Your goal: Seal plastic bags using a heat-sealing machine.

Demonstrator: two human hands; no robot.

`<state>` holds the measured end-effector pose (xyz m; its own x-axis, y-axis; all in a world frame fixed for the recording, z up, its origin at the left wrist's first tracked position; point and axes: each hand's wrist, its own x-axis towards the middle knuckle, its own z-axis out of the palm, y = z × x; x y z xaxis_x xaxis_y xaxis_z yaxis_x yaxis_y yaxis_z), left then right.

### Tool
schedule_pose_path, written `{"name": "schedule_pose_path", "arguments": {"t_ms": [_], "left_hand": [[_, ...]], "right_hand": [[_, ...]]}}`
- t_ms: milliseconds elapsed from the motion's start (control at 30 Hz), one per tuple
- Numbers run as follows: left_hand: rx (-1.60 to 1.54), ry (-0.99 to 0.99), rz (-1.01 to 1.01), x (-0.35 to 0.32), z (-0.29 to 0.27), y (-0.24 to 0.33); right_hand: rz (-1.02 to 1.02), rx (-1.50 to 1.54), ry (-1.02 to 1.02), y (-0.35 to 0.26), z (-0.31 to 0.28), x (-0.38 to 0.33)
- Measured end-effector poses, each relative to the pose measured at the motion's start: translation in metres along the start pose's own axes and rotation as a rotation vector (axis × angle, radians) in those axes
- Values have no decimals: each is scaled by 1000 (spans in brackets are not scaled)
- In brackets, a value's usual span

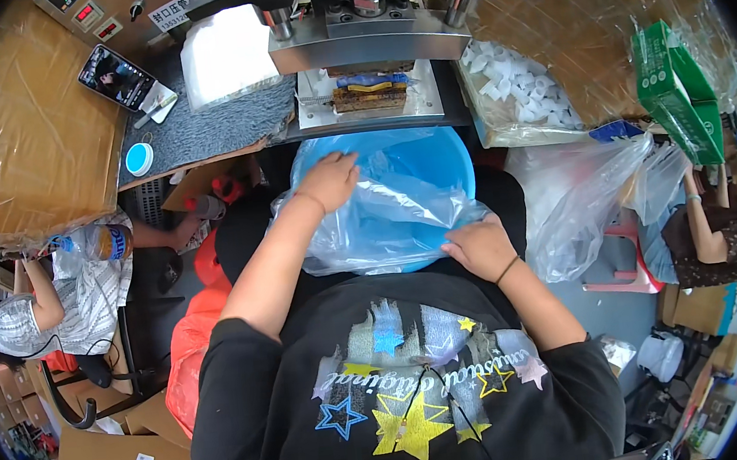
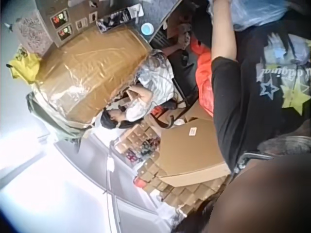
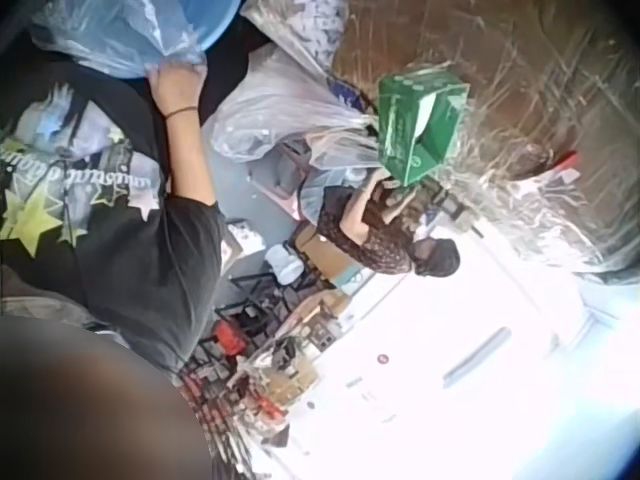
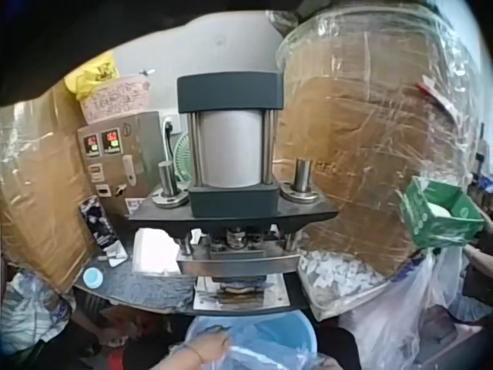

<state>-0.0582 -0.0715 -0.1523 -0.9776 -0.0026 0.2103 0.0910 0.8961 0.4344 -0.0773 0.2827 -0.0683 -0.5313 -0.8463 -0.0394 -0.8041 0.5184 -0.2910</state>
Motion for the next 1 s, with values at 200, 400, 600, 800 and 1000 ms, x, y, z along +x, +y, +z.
{"name": "schedule_pose_path", "arguments": {"t_ms": [200,400,600,800,1000], "left_hand": [[-566,-1283,-285,18,-26,15],[-1154,-1072,-873,-31,-17,9],[-1281,-337,-343,-56,-74,31],[277,-24,-111,-55,-102,5],[549,207,-264,11,-5,-103]], "right_hand": [[172,-206,34,-5,-6,-23],[424,-233,122,-1,14,-29],[488,-291,62,32,6,0],[388,-527,266,84,14,78],[451,-192,408,144,59,174]]}}
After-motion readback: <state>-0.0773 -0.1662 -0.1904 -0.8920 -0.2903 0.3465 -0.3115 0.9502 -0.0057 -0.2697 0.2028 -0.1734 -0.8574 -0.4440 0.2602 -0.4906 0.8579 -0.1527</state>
